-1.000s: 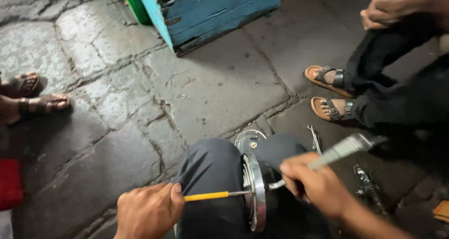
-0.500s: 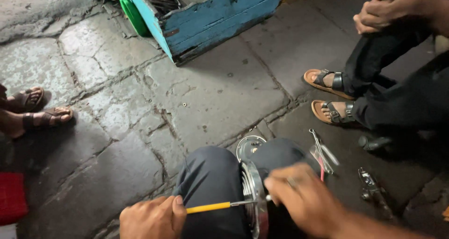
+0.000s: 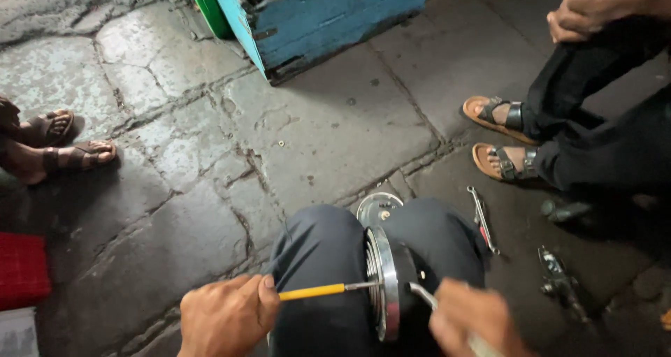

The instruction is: Assembling or repairing a metal fan grill using a screwdriver and a wrench.

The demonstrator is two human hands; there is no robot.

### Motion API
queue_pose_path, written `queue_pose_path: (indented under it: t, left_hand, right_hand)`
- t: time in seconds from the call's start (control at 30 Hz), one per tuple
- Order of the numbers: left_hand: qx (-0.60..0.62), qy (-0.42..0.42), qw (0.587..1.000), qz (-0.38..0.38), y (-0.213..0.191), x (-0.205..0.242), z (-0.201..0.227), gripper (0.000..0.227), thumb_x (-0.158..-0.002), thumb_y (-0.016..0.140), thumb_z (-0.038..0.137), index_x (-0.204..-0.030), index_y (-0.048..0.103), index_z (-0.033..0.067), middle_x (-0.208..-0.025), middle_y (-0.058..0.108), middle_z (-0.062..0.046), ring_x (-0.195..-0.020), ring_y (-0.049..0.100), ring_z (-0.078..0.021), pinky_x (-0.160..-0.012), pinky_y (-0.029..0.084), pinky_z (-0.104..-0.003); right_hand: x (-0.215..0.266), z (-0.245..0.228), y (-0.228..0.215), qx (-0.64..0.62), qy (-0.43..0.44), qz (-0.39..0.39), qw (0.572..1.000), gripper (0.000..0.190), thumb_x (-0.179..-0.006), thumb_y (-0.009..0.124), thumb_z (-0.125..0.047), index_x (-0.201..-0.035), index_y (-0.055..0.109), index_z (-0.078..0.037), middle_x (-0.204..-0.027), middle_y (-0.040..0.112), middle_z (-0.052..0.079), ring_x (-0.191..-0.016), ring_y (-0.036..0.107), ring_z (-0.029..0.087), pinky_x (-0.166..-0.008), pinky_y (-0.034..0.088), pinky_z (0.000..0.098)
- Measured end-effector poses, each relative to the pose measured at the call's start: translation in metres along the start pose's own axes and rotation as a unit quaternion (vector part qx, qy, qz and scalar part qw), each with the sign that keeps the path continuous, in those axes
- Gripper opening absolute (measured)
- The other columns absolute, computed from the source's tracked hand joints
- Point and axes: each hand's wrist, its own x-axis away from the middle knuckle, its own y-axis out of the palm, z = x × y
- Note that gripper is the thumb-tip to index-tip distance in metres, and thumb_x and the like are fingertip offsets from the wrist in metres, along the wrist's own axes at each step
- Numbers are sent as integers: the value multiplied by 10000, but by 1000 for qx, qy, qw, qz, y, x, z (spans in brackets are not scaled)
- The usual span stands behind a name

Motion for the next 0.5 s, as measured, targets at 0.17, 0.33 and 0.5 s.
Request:
queue_pose_path:
  t: [0.17,0.33,0.5]
  left_hand:
    - [2,15,1000,15,-1,0,0,362,-862,575,278,-523,600,156,-505,634,-39,-448,636,-302,-419,472,-468]
    - [-6,30,999,45,4,-1,-2,365,-859,572,275,-514,590,158,-507,631,-39,-439,619,-312,-419,461,-476]
    - [-25,30,999,28,-3,-3,0,377,-877,564,282,-527,604,150,-495,626,-31,-412,604,-315,-406,458,-470]
  right_hand:
    - [-82,11,-20,-343,436,-125,822,434,-907,563,-244,-531,530,-29,-458,491,80,-347,458,163,-349,356,323]
    - [-130,25,-13,-412,570,-194,684,345,-901,596,-217,-607,519,-54,-511,475,74,-354,405,149,-305,275,302]
    - [-153,34,-3,-374,612,-318,620,342,-885,580,-282,-620,492,-84,-500,444,60,-292,358,128,-276,243,269]
